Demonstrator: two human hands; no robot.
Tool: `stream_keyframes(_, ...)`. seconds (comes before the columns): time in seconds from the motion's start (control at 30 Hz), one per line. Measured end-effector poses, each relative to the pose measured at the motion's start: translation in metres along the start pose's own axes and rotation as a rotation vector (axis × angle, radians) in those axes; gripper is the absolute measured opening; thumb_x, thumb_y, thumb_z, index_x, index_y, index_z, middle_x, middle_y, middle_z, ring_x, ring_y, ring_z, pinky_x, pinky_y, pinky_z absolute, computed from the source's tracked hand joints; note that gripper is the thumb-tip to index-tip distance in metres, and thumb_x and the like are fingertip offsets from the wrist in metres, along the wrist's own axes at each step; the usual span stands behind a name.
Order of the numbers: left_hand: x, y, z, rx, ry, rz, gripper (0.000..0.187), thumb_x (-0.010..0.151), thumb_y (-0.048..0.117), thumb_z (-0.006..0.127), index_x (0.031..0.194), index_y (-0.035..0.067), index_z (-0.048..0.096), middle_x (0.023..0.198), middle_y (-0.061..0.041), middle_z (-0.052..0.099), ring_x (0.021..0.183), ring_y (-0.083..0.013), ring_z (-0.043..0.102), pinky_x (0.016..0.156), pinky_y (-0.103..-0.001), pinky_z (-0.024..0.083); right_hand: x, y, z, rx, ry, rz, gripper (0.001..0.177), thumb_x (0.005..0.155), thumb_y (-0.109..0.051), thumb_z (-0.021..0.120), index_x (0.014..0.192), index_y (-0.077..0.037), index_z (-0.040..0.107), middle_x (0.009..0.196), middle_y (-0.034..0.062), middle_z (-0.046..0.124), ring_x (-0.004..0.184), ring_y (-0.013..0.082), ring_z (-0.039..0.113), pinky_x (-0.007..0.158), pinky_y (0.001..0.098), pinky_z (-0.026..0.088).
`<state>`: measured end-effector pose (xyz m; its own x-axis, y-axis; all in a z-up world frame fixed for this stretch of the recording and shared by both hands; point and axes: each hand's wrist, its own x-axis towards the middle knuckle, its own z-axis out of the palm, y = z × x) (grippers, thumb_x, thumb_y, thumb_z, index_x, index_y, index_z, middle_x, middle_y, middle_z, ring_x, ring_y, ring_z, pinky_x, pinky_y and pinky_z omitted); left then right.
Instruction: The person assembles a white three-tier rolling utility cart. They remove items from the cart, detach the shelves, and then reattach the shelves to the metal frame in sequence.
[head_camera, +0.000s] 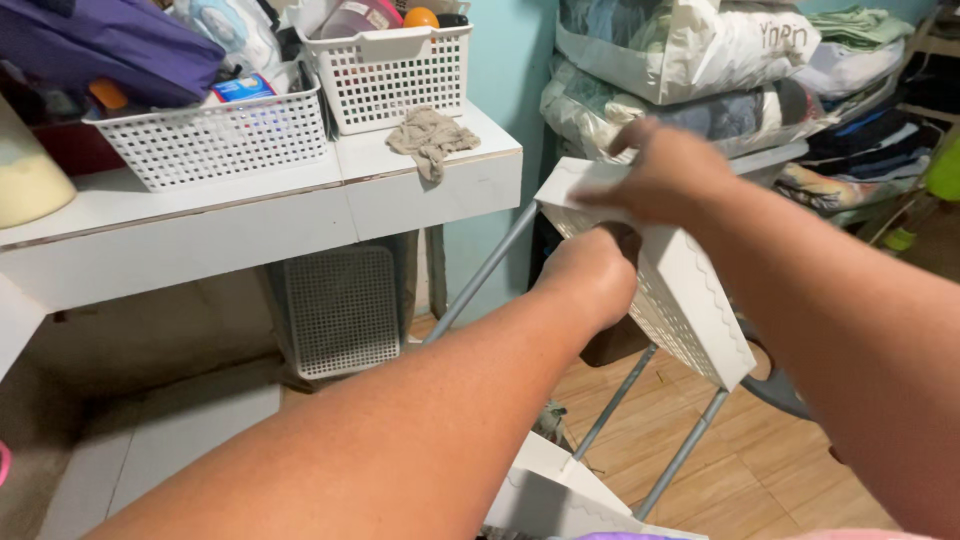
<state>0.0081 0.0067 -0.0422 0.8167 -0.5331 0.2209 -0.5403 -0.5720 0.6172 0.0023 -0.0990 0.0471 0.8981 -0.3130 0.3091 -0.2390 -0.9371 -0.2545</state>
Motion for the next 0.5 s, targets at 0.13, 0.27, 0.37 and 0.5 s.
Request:
stream_keyframes(0.13, -0.004, -0.001, 0.016, 0.144, -0.111, -0.001, 0.034, 0.096, 0.022, 0.050, 0.123, 0.012, 0.067, 0.127, -0.019, 0.068, 0.116, -0.0382, 0.065, 0.096, -0.047, 0.053, -0.010, -0.018, 0.005, -0.265, -0.185, 0.057, 0.105, 0.061, -0.048, 0.092, 0.151, -0.020, 0.045, 0.135, 0.0131, 0.066, 0.124, 0.0361, 0.063, 0.101, 0.0526, 0.049)
stream_keyframes(0.27, -0.018, 0.023, 0.029, 0.139, -0.220, -0.033, 0.034, 0.096, 0.019, 0.053, 0.124, 0.011, 0.068, 0.128, -0.019, 0.067, 0.117, -0.0377, 0.065, 0.096, -0.046, 0.054, -0.006, -0.012, 0.024, -0.471, -0.290, 0.064, 0.121, 0.063, -0.041, 0.091, 0.162, -0.019, 0.026, 0.131, 0.0146, 0.066, 0.120, 0.0352, 0.067, 0.099, 0.0484, 0.053)
stream_keyframes(0.37, -0.028, 0.033, 0.026, 0.139, -0.280, -0.061, 0.033, 0.095, 0.017, 0.055, 0.125, 0.009, 0.068, 0.129, -0.019, 0.067, 0.117, -0.0374, 0.065, 0.095, -0.045, 0.055, -0.008, 0.006, 0.033, -0.465, -0.307, 0.095, 0.107, 0.067, -0.031, 0.085, 0.159, -0.013, 0.033, 0.126, 0.0179, 0.072, 0.116, 0.0342, 0.071, 0.096, 0.0445, 0.058)
stream_keyframes(0.5, -0.042, 0.041, 0.025, 0.107, -0.354, -0.097, 0.033, 0.095, 0.014, 0.058, 0.125, 0.008, 0.069, 0.131, -0.019, 0.067, 0.118, -0.0370, 0.065, 0.095, -0.044, 0.055, -0.032, 0.021, 0.025, -0.254, -0.275, 0.099, 0.095, 0.065, -0.032, 0.087, 0.151, -0.020, 0.047, 0.128, 0.0175, 0.070, 0.119, 0.0335, 0.068, 0.101, 0.0423, 0.054)
